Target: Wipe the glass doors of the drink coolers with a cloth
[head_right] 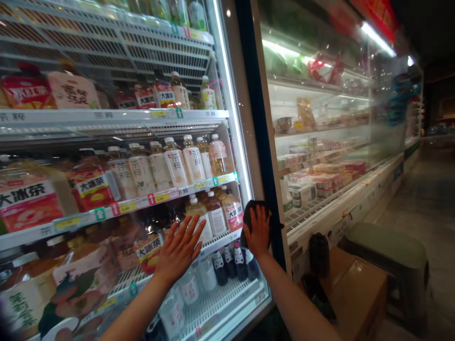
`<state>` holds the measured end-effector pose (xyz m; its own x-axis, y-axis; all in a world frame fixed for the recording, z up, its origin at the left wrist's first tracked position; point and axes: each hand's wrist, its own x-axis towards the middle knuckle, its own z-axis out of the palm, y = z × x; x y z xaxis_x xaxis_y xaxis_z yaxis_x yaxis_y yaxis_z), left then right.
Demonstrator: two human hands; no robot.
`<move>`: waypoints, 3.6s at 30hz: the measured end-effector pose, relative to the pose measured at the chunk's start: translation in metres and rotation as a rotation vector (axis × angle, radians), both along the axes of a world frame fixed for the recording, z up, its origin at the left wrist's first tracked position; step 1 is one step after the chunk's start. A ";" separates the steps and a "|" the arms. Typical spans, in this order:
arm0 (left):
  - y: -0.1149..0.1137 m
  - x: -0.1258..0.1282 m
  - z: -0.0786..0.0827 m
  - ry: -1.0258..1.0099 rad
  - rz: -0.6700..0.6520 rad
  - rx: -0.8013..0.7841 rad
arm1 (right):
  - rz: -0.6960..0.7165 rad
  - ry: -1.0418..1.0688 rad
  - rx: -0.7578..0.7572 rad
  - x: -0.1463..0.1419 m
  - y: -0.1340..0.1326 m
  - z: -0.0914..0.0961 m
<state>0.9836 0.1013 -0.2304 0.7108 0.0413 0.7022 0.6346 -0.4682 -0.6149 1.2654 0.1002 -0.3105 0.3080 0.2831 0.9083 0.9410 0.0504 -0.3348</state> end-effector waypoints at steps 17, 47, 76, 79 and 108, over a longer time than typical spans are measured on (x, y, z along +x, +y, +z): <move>-0.002 -0.002 -0.004 -0.002 -0.012 0.000 | 0.147 -0.543 -0.069 -0.006 -0.016 -0.077; -0.069 -0.231 0.000 -0.082 0.374 -0.051 | 0.434 -0.683 0.062 -0.148 -0.029 0.004; -0.111 -0.382 -0.030 -0.243 0.670 -0.170 | 0.625 -1.035 0.137 -0.346 -0.041 0.077; -0.111 -0.391 -0.036 -0.272 0.678 -0.190 | 0.543 -0.829 0.157 -0.368 -0.037 0.100; -0.156 -0.442 -0.060 -0.553 0.871 -0.234 | 0.797 -1.061 0.091 -0.563 -0.044 0.143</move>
<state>0.5412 -0.0545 -0.2903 -0.0459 0.5594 0.8277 0.9725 0.2142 -0.0909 0.7028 0.0566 -0.1677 -0.7772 -0.0201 0.6289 0.4451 0.6889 0.5721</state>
